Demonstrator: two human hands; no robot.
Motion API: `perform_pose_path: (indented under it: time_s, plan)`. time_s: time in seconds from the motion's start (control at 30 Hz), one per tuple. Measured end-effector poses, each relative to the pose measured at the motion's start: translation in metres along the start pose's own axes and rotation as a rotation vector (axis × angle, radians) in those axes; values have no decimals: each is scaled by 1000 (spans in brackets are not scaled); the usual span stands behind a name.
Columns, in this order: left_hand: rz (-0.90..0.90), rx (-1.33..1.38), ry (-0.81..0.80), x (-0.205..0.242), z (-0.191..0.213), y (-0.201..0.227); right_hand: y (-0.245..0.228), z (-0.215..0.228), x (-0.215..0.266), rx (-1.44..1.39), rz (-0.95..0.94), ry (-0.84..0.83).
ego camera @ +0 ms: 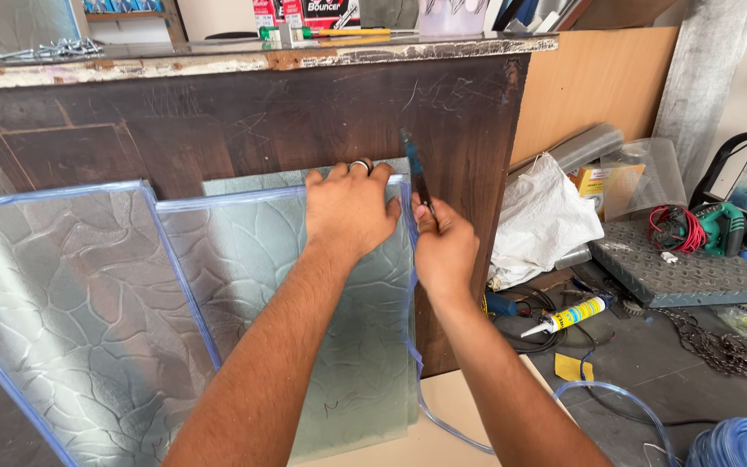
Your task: The person applies a blue plastic sealant strip to the edges of a textured glass pane. They measure the strip against the glass, cut it to size using a utility knife, and press it firmly along the perimeter. The process is repeated for multiple sides of the glass pane.
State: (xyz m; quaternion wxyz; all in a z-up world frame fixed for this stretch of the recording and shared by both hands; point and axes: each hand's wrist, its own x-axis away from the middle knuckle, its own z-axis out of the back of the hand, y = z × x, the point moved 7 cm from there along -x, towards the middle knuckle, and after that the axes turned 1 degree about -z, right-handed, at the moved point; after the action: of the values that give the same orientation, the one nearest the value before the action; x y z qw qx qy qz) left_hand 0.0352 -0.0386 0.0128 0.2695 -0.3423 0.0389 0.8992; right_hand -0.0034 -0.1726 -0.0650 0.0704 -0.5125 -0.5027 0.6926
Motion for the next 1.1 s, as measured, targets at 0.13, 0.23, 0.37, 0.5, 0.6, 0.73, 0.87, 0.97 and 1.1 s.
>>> perform_pose_path:
  time_s: [0.13, 0.23, 0.37, 0.5, 0.6, 0.73, 0.87, 0.97, 1.1]
  plan:
    - [26, 33, -8, -4, 1, 1, 15, -12, -10, 22, -211, -104]
    - [33, 32, 4, -3, 2, 4, 24, -5, -19, 46, -133, -176]
    - [57, 42, -30, -4, 1, 4, 48, -11, -20, -271, -72, -286]
    - [32, 25, -25, -5, 2, 4, 85, -34, -11, -455, -238, -378]
    - [20, 18, -9, -3, 4, 3, 110, -40, 6, -584, -364, -377]
    - [35, 21, -42, -1, 6, 4, 110, -33, 22, -655, -402, -371]
    - [44, 25, -85, -2, 8, 5, 108, -34, 23, -695, -485, -494]
    - [45, 14, -106, -4, 7, 4, 111, -36, 26, -733, -456, -590]
    - [21, 106, -88, -4, 7, -1, 122, -37, 26, -682, -414, -625]
